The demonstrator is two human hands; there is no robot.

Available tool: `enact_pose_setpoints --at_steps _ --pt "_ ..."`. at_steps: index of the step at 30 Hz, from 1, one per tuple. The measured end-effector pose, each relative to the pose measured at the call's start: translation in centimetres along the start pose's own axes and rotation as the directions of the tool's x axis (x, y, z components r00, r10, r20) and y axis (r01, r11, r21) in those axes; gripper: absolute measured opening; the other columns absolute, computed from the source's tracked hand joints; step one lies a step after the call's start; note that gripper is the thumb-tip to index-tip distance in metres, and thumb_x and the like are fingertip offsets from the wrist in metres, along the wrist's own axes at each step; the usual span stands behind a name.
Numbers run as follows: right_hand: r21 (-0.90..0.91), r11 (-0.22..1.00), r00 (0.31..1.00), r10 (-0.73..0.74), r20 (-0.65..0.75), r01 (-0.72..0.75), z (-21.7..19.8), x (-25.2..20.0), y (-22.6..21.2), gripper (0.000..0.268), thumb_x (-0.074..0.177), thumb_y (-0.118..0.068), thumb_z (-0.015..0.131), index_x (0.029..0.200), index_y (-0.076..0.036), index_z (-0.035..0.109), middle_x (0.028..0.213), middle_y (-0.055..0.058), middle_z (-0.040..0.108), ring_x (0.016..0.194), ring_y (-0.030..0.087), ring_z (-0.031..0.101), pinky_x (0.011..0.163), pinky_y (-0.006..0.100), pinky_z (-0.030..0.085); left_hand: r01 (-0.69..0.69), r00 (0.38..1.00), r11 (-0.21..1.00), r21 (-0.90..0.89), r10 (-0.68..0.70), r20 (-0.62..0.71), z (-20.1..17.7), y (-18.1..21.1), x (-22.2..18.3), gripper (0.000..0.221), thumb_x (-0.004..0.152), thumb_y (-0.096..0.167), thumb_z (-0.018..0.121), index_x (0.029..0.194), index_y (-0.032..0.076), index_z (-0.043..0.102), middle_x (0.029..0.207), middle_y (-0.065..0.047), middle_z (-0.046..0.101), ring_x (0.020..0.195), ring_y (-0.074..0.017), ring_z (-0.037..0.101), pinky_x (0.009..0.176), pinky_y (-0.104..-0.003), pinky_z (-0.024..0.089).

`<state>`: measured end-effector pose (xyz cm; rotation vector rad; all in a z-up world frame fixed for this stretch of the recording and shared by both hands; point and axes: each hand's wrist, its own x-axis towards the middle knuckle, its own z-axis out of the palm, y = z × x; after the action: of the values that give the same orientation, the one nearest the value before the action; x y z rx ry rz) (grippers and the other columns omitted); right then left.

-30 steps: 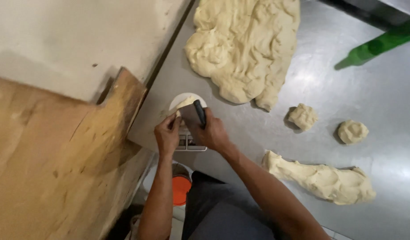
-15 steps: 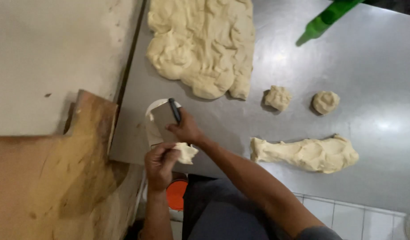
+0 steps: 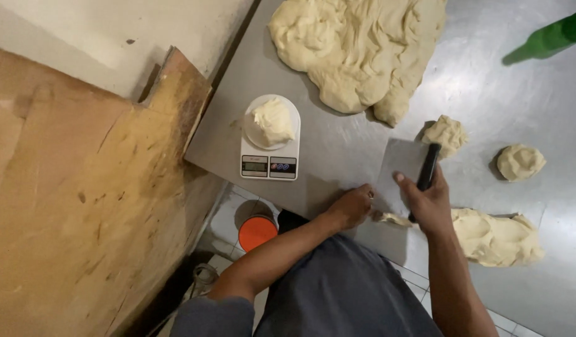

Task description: Cutting large pieces of dough into smaller portions and weighing them on a digital scale.

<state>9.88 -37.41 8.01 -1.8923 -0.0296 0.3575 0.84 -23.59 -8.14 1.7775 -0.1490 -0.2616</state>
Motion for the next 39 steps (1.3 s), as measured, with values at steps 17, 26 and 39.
enact_pose_setpoints --at_steps 17,26,39 --pt "-0.618 0.782 0.997 0.056 -0.055 -0.077 1.8 -5.0 11.5 0.051 0.089 -0.031 0.076 0.119 -0.001 0.048 0.078 0.028 0.069 0.071 0.05 0.067 0.06 0.057 0.051 0.093 0.976 0.985 0.144 -0.062 -0.211 -1.7 2.0 0.3 0.025 0.093 0.017 0.072 0.114 0.003 0.072 0.102 -0.016 0.078 0.089 -0.0277 0.078 0.077 -0.037 0.062" --pt "-0.527 0.836 0.988 0.134 -0.076 -0.154 3.2 -3.0 10.3 0.056 0.086 -0.03 0.076 0.121 -0.001 0.043 0.077 0.028 0.069 0.067 0.045 0.07 0.056 0.053 0.054 0.054 0.631 0.76 0.648 0.477 -0.611 -14.7 3.8 -1.5 0.013 0.095 0.02 0.077 0.105 0.012 0.077 0.106 -0.003 0.078 0.1 -0.0212 0.073 0.099 -0.04 0.049" --pt "0.189 0.909 0.92 0.388 -0.052 -0.372 0.3 -3.7 10.8 0.05 0.084 -0.026 0.081 0.121 0.001 0.062 0.101 0.016 0.072 0.085 0.024 0.07 0.07 0.039 0.06 -0.161 0.931 0.773 0.614 0.325 -0.164 -5.9 1.3 -0.6 0.026 0.096 0.016 0.067 0.121 0.009 0.075 0.12 -0.007 0.07 0.115 -0.0273 0.064 0.103 -0.043 0.051"
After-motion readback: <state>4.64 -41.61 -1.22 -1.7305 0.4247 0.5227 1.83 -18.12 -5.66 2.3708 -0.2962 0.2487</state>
